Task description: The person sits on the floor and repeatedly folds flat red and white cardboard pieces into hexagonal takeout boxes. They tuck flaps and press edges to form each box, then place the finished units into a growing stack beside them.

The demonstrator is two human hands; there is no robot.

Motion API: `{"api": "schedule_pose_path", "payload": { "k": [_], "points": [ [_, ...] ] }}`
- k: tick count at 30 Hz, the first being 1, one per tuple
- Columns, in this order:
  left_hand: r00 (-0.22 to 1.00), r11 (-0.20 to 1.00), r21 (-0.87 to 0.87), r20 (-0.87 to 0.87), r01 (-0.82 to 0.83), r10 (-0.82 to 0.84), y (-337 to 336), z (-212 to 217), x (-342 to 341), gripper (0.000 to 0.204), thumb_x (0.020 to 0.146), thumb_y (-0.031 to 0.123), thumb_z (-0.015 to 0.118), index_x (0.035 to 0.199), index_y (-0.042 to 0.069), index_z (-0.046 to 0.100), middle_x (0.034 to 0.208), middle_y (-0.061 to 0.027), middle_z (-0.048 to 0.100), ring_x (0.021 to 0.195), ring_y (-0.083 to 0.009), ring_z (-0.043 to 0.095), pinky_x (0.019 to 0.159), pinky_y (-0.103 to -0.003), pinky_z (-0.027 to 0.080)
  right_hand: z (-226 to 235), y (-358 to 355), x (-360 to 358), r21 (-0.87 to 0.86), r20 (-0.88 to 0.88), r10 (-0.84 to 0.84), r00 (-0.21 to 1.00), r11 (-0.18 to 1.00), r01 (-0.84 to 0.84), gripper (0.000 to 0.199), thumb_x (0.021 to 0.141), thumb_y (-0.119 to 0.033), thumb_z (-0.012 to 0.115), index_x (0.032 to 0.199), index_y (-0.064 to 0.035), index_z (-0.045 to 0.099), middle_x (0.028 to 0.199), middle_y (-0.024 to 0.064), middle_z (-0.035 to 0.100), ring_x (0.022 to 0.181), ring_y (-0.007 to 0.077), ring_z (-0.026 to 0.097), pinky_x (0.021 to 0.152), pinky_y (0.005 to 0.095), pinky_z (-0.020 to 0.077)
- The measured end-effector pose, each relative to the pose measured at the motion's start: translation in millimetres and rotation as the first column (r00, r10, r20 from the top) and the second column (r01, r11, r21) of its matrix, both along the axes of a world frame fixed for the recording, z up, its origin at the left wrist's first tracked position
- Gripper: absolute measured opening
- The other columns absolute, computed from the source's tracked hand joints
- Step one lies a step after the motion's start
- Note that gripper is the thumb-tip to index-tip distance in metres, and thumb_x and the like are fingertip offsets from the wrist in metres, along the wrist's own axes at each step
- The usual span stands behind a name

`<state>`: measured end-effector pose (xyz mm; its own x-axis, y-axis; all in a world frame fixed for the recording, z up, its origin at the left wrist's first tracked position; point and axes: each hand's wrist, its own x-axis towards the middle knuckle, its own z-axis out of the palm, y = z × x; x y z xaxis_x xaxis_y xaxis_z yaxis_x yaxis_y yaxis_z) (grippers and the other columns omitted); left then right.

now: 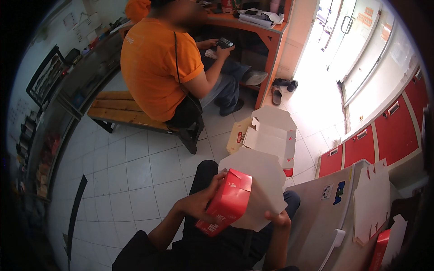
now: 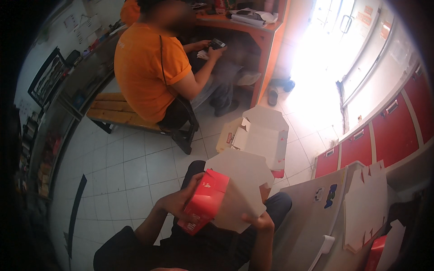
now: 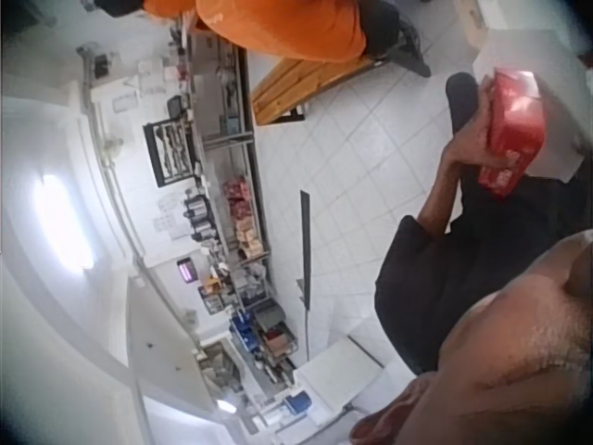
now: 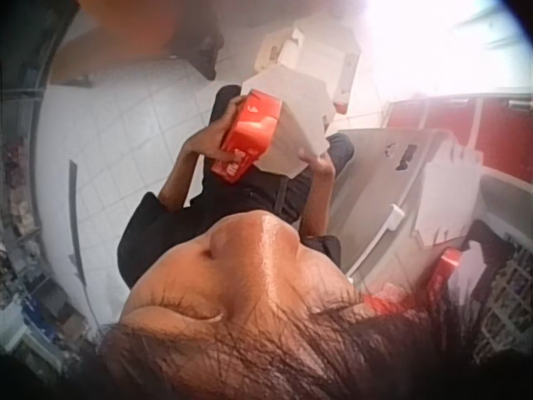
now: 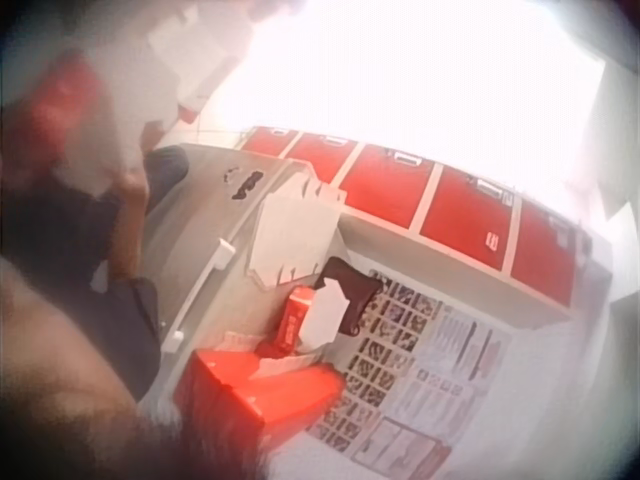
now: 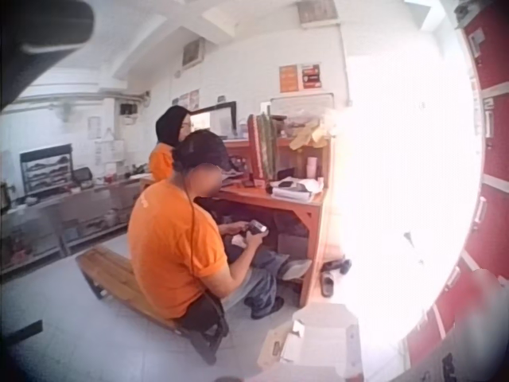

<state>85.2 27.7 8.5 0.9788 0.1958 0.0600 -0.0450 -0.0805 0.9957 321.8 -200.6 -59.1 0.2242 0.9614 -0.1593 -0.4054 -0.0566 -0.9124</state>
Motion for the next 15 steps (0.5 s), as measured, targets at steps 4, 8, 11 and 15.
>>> {"api": "schedule_pose_path", "payload": {
  "k": [4,8,11,15],
  "points": [
    [0.99,0.989,0.024,0.006,0.143,-0.144,9,-11,-10,0.101,0.065,0.031,0.088,0.146,0.002,0.036,0.158,-0.0138,0.002,0.142,-0.0293,0.027,0.11,-0.042,0.037,8,5,-9,0.032,-0.383,-0.19,0.904,0.975,0.219,0.074,0.085,-0.034,0.07,0.141,0.0049,0.04,0.133,0.018,0.056,0.121,0.0308,0.055,0.1,0.0405,0.0453],
    [0.968,0.795,-0.554,0.171,0.248,-0.182,4,-51,-40,0.103,0.064,0.031,0.089,0.147,0.003,0.034,0.158,-0.0141,0.003,0.142,-0.0296,0.026,0.11,-0.043,0.037,2,11,-8,0.34,-0.602,0.067,0.796,0.923,0.179,0.056,0.094,-0.031,0.061,0.134,0.0046,0.046,0.121,0.0178,0.061,0.107,0.0285,0.062,0.09,0.0382,0.0515],
    [0.958,0.597,-0.754,0.268,0.275,-0.102,-15,-65,-31,0.105,0.064,0.031,0.089,0.148,0.005,0.032,0.158,-0.0144,0.004,0.143,-0.0298,0.026,0.11,-0.044,0.036,-12,33,-22,0.573,-0.65,0.359,0.669,0.811,0.121,0.048,0.099,-0.034,0.054,0.128,0.0041,0.049,0.111,0.0154,0.063,0.094,0.0259,0.064,0.082,0.0359,0.0529],
    [0.951,0.467,-0.839,0.31,0.281,-0.015,-47,-74,-5,0.107,0.063,0.031,0.09,0.148,0.006,0.03,0.158,-0.0147,0.005,0.143,-0.0301,0.025,0.11,-0.044,0.036,-24,56,-55,0.595,-0.673,0.439,0.595,0.799,0.083,0.05,0.1,-0.038,0.051,0.131,0.0021,0.047,0.115,0.0157,0.062,0.098,0.0247,0.063,0.085,0.0359,0.0511]
  ]
}}
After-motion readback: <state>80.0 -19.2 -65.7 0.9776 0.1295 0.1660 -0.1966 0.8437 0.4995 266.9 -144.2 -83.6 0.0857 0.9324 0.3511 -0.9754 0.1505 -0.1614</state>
